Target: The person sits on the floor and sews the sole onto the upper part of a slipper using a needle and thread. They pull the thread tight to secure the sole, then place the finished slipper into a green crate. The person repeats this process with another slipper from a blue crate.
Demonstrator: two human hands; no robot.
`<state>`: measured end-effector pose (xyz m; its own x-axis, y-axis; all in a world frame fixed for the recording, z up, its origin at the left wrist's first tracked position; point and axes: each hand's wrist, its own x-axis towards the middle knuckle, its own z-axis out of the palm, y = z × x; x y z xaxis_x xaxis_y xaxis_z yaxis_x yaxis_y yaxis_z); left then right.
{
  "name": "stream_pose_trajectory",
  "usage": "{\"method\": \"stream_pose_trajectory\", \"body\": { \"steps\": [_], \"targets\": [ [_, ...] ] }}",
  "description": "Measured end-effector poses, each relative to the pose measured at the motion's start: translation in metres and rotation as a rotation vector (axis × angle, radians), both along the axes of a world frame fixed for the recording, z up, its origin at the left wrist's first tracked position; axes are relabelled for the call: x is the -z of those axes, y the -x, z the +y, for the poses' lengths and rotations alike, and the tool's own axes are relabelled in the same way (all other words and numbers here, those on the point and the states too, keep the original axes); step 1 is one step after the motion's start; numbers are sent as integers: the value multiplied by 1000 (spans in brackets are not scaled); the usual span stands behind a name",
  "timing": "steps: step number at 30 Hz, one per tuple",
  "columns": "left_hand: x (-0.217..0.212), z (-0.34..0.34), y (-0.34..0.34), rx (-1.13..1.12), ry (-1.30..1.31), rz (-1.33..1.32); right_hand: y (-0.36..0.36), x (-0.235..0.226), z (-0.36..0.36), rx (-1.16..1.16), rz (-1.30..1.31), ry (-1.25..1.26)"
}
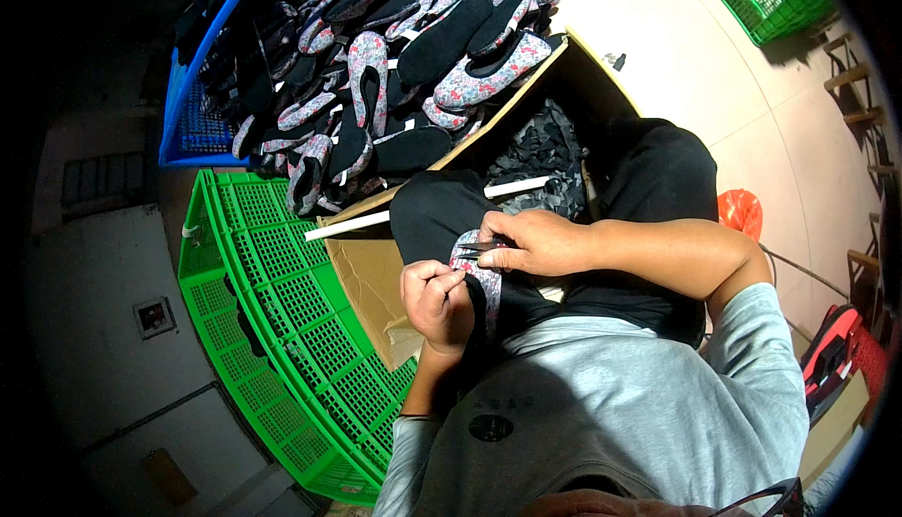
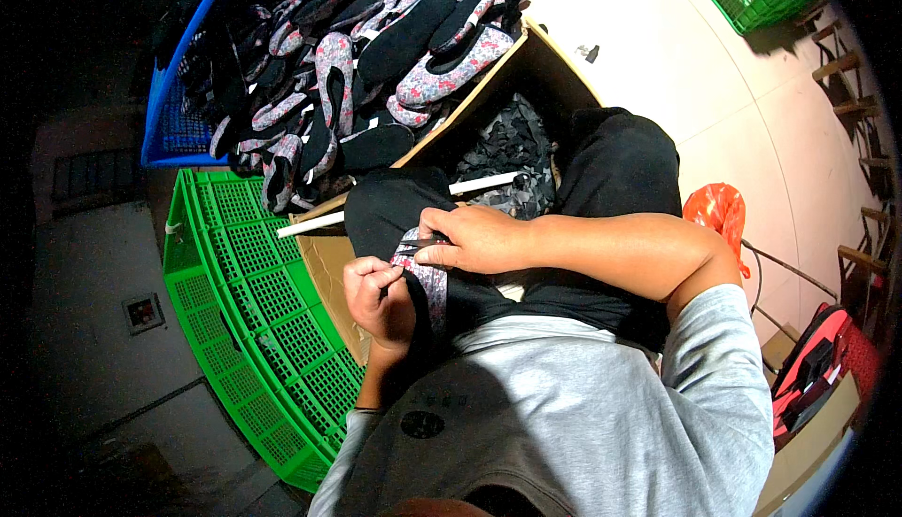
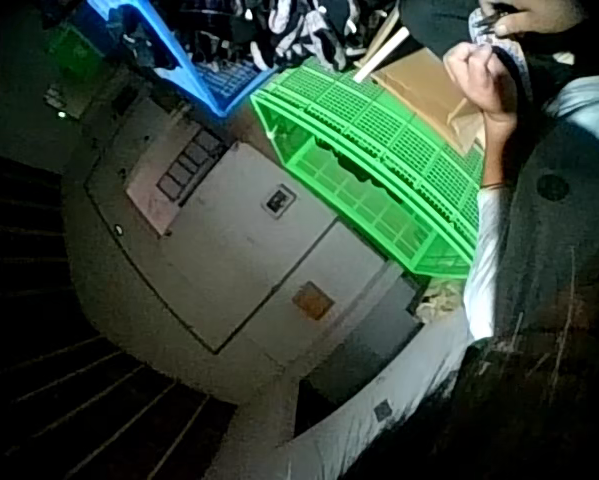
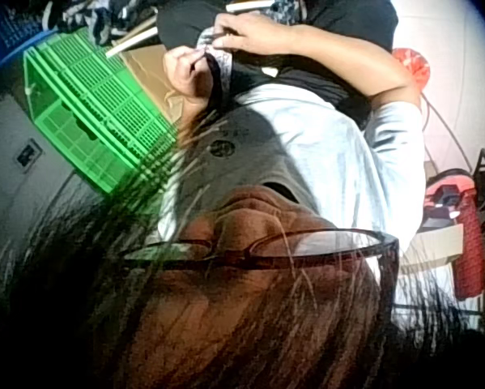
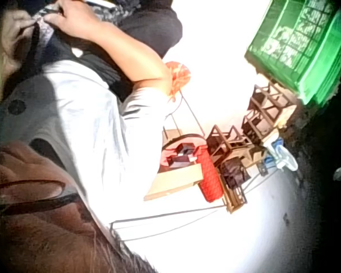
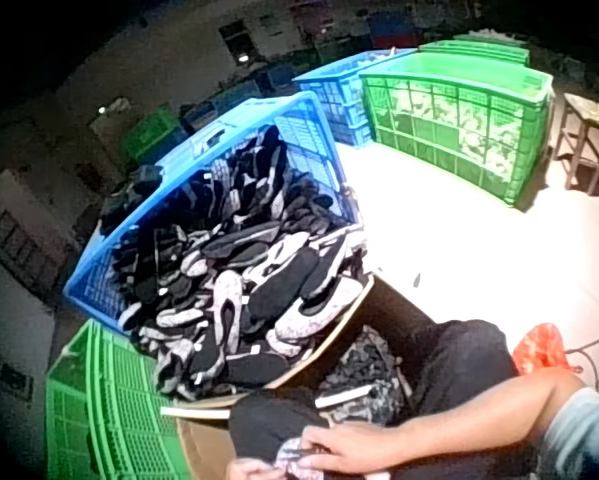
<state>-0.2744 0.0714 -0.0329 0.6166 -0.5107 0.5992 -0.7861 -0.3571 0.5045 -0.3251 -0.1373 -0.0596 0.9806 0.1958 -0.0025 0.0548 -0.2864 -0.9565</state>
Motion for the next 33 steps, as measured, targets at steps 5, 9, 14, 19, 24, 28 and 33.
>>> {"method": "stream_pose_trajectory", "body": {
  "steps": [5, 9, 14, 19, 24, 28, 33],
  "targets": [
    [2, 1, 0, 0, 2, 1, 0, -3, -1, -7, 17, 12],
    [2, 2, -1, 17, -4, 7, 0, -1, 0, -4, 0, 0],
    [4, 4, 0, 1, 12, -9, 0, -3, -1, -25, -25, -3],
    [3, 4, -2, 7, 18, -43, 1, -4, -1, -68, -43, 46],
    [3, 5, -2, 15, 13, -33, 1, -7, -2, -87, -63, 85],
    [0, 5, -2, 50, -23, -77, 1, -12, -3, -115, -26, 123],
    [-3, 3, 0, 69, -58, -135, 1, -12, -2, -127, -40, 167]
  ]
}}
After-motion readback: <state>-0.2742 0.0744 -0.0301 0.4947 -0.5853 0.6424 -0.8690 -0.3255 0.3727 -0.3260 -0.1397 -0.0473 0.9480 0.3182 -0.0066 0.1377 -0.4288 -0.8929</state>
